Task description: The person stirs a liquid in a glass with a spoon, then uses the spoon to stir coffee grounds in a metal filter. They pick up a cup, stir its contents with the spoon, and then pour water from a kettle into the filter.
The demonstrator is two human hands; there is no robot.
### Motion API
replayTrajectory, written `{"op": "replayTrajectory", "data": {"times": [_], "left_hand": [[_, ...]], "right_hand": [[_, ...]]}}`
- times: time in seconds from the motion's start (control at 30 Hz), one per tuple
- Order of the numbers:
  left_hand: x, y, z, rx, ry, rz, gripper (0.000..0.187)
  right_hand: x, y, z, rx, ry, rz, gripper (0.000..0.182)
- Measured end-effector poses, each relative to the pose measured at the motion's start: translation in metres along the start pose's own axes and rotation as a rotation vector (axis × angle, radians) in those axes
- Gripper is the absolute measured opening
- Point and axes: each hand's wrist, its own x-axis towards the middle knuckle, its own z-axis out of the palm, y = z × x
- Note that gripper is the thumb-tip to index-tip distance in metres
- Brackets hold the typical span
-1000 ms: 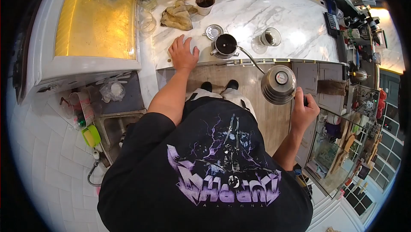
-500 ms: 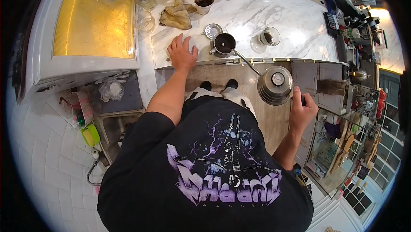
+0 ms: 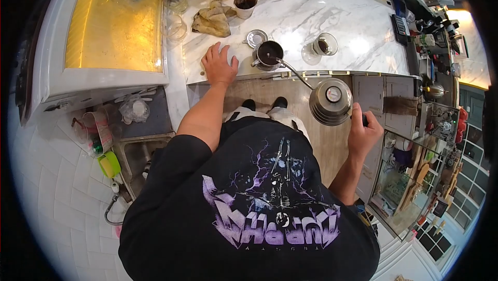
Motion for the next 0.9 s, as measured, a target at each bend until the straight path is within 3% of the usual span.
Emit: {"op": "replayTrajectory", "data": {"times": [0.9], "left_hand": [[-0.0002, -0.0007, 0.0011, 0.028, 0.004, 0.015, 0.050]], "right_hand": [[-0.0041, -0.0008, 0.0077, 0.017, 0.032, 0.029, 0.043]]}}
